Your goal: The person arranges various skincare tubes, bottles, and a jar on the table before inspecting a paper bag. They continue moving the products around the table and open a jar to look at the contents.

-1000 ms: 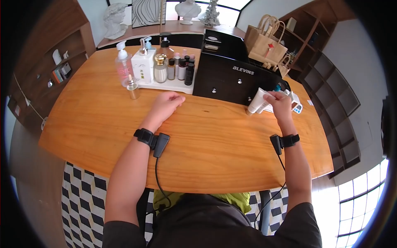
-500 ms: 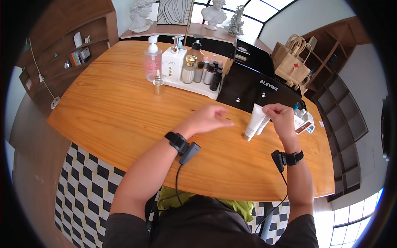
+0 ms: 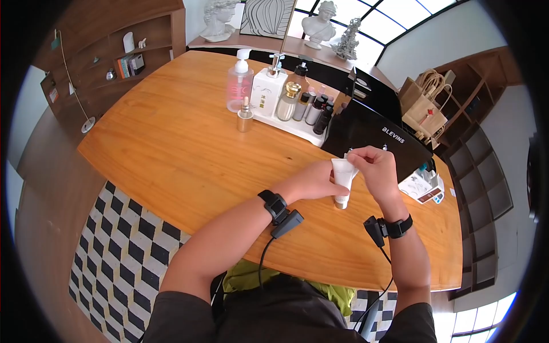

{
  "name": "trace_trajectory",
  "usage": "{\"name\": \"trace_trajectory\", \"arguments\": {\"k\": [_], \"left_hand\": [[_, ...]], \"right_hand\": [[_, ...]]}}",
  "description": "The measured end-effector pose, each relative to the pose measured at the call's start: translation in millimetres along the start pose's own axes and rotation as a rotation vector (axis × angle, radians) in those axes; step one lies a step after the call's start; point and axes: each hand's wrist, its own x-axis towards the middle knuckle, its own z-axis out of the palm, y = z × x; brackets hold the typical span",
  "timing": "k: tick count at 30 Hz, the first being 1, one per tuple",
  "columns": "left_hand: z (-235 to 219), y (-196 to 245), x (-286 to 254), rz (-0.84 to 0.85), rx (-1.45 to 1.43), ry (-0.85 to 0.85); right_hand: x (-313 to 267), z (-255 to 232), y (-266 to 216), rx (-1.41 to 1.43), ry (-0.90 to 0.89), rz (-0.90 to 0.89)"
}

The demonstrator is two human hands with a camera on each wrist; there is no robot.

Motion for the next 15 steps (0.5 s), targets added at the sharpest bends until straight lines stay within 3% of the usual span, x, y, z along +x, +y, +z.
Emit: {"name": "trace_trajectory", "arguments": {"k": [6,11,15], "left_hand": [[4.4,3.1,2.3,-0.021,-0.151,0.126],[2.8,-7.5,6.8,0.176,-0.077,0.355],[-11.0,-7.1,5.5,0.025,-0.065,0.337]], "right_hand": [[4.1,4.0,6.3,0.247,0.013,0.04],[4.6,6.2,14.4,0.437,-0.006,0.119],[0.9,-6.7,48.8,0.449,-0.056,0.229]]}}
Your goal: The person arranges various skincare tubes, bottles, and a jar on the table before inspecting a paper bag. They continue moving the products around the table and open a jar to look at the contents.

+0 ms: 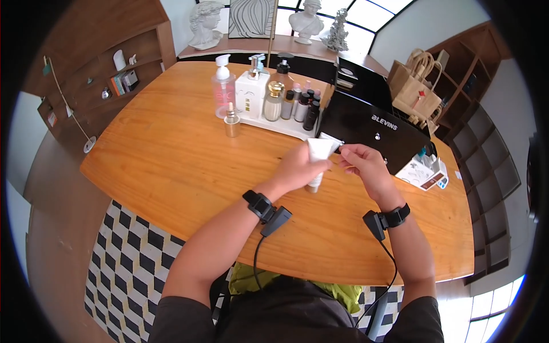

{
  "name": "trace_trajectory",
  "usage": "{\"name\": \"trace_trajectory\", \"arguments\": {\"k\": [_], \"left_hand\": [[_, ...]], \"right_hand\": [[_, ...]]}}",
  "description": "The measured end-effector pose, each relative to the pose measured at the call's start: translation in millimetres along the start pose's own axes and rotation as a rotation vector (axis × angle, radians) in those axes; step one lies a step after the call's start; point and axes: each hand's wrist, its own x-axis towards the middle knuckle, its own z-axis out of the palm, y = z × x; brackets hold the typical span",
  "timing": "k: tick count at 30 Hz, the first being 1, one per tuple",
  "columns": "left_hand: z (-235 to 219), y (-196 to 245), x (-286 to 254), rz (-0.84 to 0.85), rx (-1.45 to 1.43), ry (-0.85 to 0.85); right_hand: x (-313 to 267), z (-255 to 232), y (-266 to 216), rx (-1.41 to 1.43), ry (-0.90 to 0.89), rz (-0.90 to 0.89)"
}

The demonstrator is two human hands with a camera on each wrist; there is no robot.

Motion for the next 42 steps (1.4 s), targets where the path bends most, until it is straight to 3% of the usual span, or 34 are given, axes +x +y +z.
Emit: {"name": "trace_trajectory", "arguments": {"k": [2,5,11,13,42], "left_hand": [[-6.8,-4.8,4.1,-0.001,0.033,0.006],[-14.4,2.5,3.8,0.006,-0.026,0.022],[-19.8,11.6,1.3,-0.126,0.071,0.071],[-16.1,21.4,-2.5,-0.163,0.05,0.164],[-23.6,18.1,1.4,0.023,0.171,0.22]], "right_hand": [[-4.6,-16.1,14.7,0.11,-0.125,0.224],[-14.6,-31.3,38.9,0.27,-0.205,0.263],[-16.1,-44.5,53.2,0.47,-0.185,0.238],[-16.9,-43.9,53.4,0.436,-0.192,0.234],[-17.1,-45.2,57.7,0.422,-0.201,0.202]]}}
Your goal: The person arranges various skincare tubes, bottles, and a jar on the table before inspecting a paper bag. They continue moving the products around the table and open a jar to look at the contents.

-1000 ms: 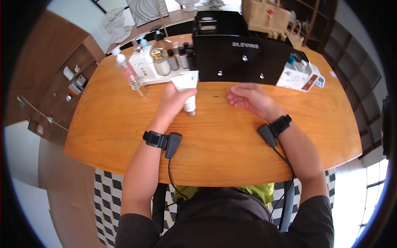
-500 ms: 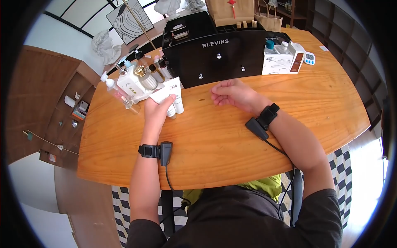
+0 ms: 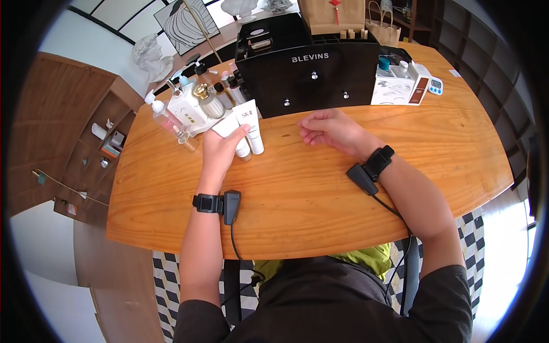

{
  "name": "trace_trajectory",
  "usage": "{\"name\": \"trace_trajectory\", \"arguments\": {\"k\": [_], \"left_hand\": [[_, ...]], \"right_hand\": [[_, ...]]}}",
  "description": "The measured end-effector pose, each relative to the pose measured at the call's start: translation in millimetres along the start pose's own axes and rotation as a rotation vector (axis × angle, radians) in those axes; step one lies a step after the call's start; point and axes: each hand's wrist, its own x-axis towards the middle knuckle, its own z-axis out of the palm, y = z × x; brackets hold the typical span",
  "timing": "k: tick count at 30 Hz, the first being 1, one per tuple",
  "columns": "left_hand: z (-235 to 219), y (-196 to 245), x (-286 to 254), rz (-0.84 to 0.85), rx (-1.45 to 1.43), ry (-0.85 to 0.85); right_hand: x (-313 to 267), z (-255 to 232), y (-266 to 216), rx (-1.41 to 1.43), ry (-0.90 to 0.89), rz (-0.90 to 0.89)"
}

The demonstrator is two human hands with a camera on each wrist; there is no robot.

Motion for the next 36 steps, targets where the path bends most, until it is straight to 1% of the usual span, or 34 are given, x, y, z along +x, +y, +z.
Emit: {"name": "trace_trajectory", "arguments": {"k": [3,7,10,12,13,15,16,17,20,21,23,27,29,31,34,36], "left_hand": [[-2.4,-2.0,2.4,0.021,-0.007,0.004],[-4.4,3.2,1.6,-0.004,0.006,0.035],[-12.6,9.4,1.1,-0.029,0.036,0.088],[-25.6,13.1,2.2,0.005,0.009,0.206],[-36.0,15.2,1.7,0.005,0.02,0.206],[-63.7,19.1,-3.7,-0.079,0.054,0.271],[-76.2,20.8,-7.7,-0.079,0.069,0.312],[-90.1,20.1,-11.1,-0.081,0.078,0.316],[-131.7,9.2,-18.2,-0.073,0.115,0.545],[-144.3,5.0,-19.0,-0.072,0.12,0.554],[-164.5,-3.6,-19.7,-0.08,0.117,0.623],[-181.9,-19.3,-13.8,-0.102,0.074,0.623],[-177.4,-25.2,-11.3,-0.142,0.047,0.561],[-171.8,-25.9,-9.2,-0.157,0.04,0.573],[-168.9,-25.9,-9.1,-0.176,0.033,0.531],[-169.7,-31.4,-11.1,-0.177,0.043,0.536]], "right_hand": [[0.1,-1.3,-0.1,-0.017,0.001,0.015],[1.4,-2.2,1.7,-0.013,-0.006,0.011],[2.2,-2.9,3.4,-0.019,-0.008,0.002],[2.2,-2.0,2.0,-0.018,-0.011,-0.006],[1.6,-2.0,1.9,-0.014,-0.003,-0.008],[-0.6,-0.8,2.0,-0.003,-0.004,-0.008],[-1.1,-0.1,1.2,-0.007,0.002,-0.008],[-1.1,0.3,0.7,-0.012,0.008,-0.009],[0.7,-0.2,1.7,-0.015,0.001,-0.016],[1.2,0.2,1.9,-0.015,-0.009,-0.016],[2.3,0.7,0.8,-0.016,0.011,-0.004],[1.2,2.4,-0.3,-0.013,-0.014,-0.015],[0.1,3.9,-1.5,0.008,0.017,-0.009],[0.1,5.2,-3.1,0.01,0.015,-0.006],[1.4,3.9,-1.7,0.007,0.02,0.004],[3.2,3.1,-1.3,0.0,0.02,0.0]]}}
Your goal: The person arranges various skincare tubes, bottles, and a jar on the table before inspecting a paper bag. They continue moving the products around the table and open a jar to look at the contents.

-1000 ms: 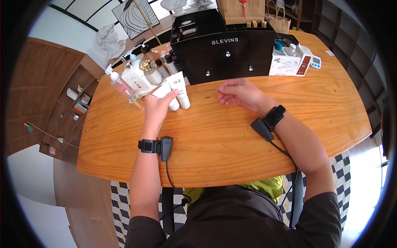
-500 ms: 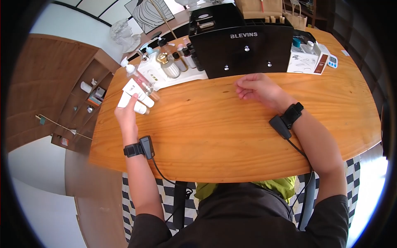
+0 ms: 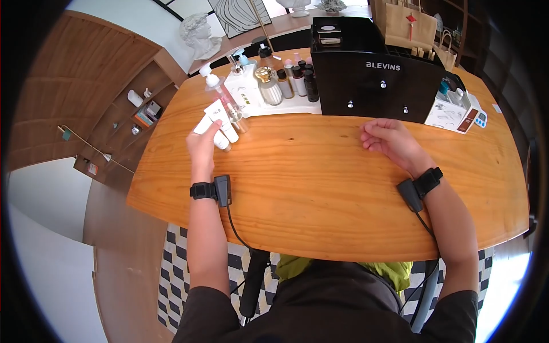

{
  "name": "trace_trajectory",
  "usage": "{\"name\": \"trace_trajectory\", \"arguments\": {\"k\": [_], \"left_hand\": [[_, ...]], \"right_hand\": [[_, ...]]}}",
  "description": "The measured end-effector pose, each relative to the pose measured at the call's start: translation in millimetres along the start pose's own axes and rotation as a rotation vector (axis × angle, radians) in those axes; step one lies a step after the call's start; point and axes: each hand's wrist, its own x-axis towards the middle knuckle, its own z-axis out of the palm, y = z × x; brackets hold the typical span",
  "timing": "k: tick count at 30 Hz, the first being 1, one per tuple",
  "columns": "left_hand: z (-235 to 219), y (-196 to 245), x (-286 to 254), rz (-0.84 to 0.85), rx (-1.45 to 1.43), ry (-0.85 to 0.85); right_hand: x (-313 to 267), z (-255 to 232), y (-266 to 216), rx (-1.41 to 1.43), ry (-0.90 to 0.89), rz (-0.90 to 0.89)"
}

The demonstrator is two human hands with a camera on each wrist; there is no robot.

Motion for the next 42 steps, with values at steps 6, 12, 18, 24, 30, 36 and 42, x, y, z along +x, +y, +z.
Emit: {"name": "trace_trajectory", "arguments": {"k": [6,12,18,24,30,36,42], "left_hand": [[-1.6,-5.6,-3.9,0.032,-0.031,0.043],[-5.0,-9.6,-3.1,0.088,0.001,0.108],[-3.5,-10.3,-1.5,0.055,-0.022,0.081],[-3.9,-11.6,-1.1,0.028,-0.008,0.026],[-4.1,-21.7,2.8,0.043,0.023,-0.008],[1.9,-22.1,1.4,0.079,0.025,0.024],[3.9,-20.1,-0.3,0.055,0.032,0.001]], "right_hand": [[-0.7,-2.3,1.3,0.01,-0.003,-0.006],[-3.0,1.3,-0.2,-0.004,0.005,-0.01],[-4.5,4.6,-2.3,-0.021,0.012,0.002],[-2.6,1.9,-0.2,-0.013,-0.004,-0.012],[-2.8,1.2,0.9,-0.006,-0.002,-0.004],[-5.6,3.9,-1.9,-0.004,-0.004,-0.014],[-5.8,4.4,-1.7,-0.012,0.016,-0.008]]}}
